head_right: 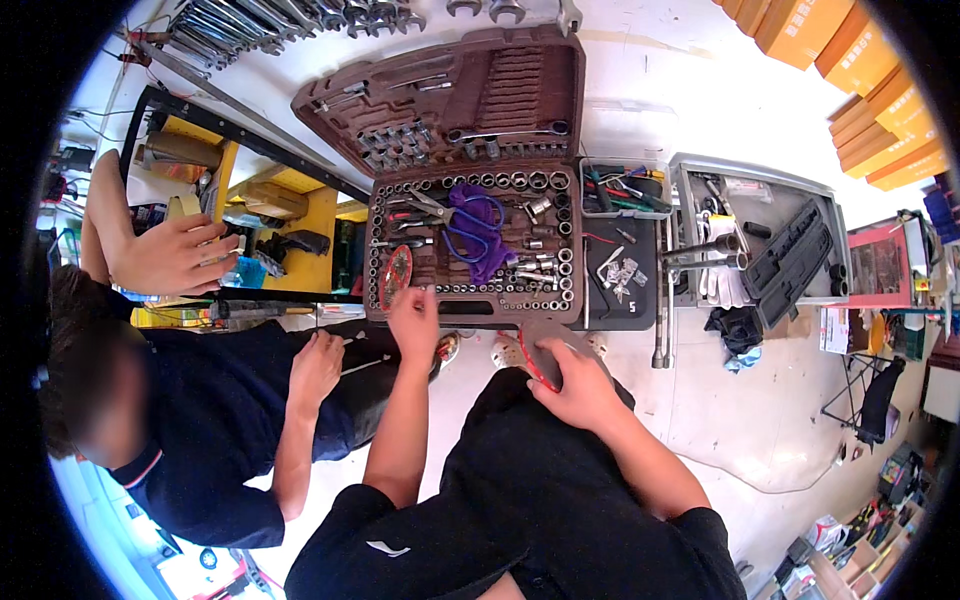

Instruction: The person wraps a red wire with gray electrical tape, cuts the tape with scissors, and then uses a crimping tool to attach a metal connector to the wire end. A second person assists by holding the wire and inspecting the crimped connection.

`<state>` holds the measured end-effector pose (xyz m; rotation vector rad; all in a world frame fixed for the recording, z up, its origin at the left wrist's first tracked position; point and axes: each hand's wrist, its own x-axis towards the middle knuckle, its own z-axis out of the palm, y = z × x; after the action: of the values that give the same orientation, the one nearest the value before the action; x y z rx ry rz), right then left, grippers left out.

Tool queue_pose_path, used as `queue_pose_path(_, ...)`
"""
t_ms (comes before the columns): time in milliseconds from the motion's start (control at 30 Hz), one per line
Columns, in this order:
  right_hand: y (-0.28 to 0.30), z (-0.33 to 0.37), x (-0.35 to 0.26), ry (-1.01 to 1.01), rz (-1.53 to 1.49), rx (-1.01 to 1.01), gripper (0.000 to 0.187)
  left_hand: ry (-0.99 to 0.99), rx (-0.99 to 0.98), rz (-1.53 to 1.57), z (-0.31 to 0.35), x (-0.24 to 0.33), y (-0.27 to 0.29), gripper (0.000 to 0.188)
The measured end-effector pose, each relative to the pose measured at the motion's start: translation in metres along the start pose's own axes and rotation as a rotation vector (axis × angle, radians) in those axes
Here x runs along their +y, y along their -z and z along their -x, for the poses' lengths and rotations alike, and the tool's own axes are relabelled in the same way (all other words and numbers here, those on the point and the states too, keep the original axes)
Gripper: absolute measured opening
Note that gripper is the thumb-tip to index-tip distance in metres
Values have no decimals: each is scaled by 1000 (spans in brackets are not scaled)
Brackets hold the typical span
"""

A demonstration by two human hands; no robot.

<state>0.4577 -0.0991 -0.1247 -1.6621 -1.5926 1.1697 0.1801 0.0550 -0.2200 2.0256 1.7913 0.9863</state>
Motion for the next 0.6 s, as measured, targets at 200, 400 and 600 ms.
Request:
queue_pose_path(200,28,10,21,48,-40,-82,58,36,-244,153,58,64,-48,24)
queue_pose_path(400,47,13,42,-36,-477,-169,52,472,-335,626,91,96,-76,16)
queue_pose_path(600,32,-19,65,-143,-985,-173,37,480,-279,570,92,68,-59,14)
